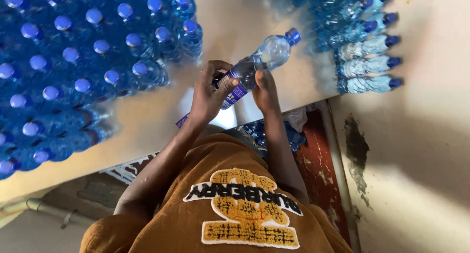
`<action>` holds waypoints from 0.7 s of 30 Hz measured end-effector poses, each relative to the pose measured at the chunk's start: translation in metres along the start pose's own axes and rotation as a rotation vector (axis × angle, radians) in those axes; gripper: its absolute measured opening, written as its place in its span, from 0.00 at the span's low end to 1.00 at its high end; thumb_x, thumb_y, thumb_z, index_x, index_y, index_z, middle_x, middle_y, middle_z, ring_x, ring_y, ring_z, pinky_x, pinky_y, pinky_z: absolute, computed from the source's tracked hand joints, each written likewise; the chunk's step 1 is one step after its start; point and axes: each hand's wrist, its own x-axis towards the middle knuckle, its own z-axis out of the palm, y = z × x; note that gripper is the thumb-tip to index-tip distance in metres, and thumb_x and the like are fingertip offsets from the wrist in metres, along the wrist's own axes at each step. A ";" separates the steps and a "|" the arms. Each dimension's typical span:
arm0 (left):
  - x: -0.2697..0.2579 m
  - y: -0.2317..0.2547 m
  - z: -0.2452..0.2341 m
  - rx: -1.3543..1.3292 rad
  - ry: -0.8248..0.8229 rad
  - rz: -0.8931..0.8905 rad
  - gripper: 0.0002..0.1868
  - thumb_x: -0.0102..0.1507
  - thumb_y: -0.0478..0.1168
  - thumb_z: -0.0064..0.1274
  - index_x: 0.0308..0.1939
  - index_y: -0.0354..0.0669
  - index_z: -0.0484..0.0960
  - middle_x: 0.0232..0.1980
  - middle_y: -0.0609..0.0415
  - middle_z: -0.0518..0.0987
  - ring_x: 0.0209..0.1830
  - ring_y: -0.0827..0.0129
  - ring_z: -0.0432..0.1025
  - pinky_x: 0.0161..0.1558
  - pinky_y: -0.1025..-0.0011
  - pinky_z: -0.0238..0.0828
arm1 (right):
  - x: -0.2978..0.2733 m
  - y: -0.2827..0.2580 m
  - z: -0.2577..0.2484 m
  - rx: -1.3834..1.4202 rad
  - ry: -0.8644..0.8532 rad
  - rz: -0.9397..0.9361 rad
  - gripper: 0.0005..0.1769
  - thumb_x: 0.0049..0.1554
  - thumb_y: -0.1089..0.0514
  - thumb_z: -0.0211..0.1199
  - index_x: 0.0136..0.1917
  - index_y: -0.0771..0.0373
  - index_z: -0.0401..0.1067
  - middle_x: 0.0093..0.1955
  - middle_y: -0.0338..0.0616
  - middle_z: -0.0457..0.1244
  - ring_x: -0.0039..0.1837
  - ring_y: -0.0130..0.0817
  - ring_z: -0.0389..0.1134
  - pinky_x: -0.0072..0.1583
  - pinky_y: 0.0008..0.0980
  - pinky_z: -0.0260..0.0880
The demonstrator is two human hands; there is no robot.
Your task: Manually applying adhesive labels to plastic water bottles by peeling the labels and wrapping them around the bottles.
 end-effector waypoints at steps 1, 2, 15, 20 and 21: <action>-0.002 0.000 -0.006 0.013 0.018 -0.045 0.19 0.74 0.48 0.63 0.62 0.41 0.82 0.59 0.39 0.84 0.57 0.43 0.82 0.61 0.44 0.76 | 0.002 -0.011 0.014 0.100 0.054 0.097 0.36 0.71 0.31 0.56 0.73 0.65 0.70 0.64 0.55 0.70 0.66 0.53 0.73 0.70 0.49 0.71; -0.005 0.000 -0.013 0.025 0.036 -0.091 0.16 0.73 0.46 0.65 0.61 0.42 0.84 0.57 0.42 0.86 0.57 0.45 0.83 0.62 0.46 0.76 | 0.004 -0.022 0.027 0.198 0.106 0.196 0.29 0.70 0.37 0.63 0.64 0.66 0.80 0.56 0.47 0.73 0.58 0.45 0.76 0.63 0.45 0.76; -0.106 -0.145 -0.132 0.405 0.412 -0.493 0.09 0.77 0.44 0.56 0.58 0.49 0.86 0.55 0.44 0.89 0.59 0.44 0.83 0.57 0.45 0.78 | 0.016 0.119 0.148 -0.523 0.045 -0.073 0.31 0.48 0.52 0.88 0.58 0.67 0.78 0.45 0.57 0.68 0.48 0.64 0.74 0.43 0.51 0.75; -0.080 -0.157 -0.135 0.321 0.435 -0.410 0.20 0.76 0.44 0.56 0.68 0.36 0.77 0.68 0.28 0.80 0.67 0.32 0.77 0.62 0.37 0.79 | 0.037 0.109 0.171 -0.461 -0.013 0.037 0.28 0.57 0.47 0.79 0.66 0.57 0.76 0.52 0.56 0.69 0.57 0.63 0.74 0.53 0.59 0.78; -0.074 -0.156 -0.134 0.318 0.429 -0.413 0.20 0.76 0.44 0.56 0.68 0.36 0.77 0.68 0.28 0.80 0.67 0.32 0.77 0.62 0.37 0.79 | 0.036 0.103 0.168 -0.465 -0.009 0.042 0.28 0.57 0.47 0.79 0.66 0.57 0.76 0.52 0.56 0.69 0.57 0.63 0.74 0.53 0.59 0.78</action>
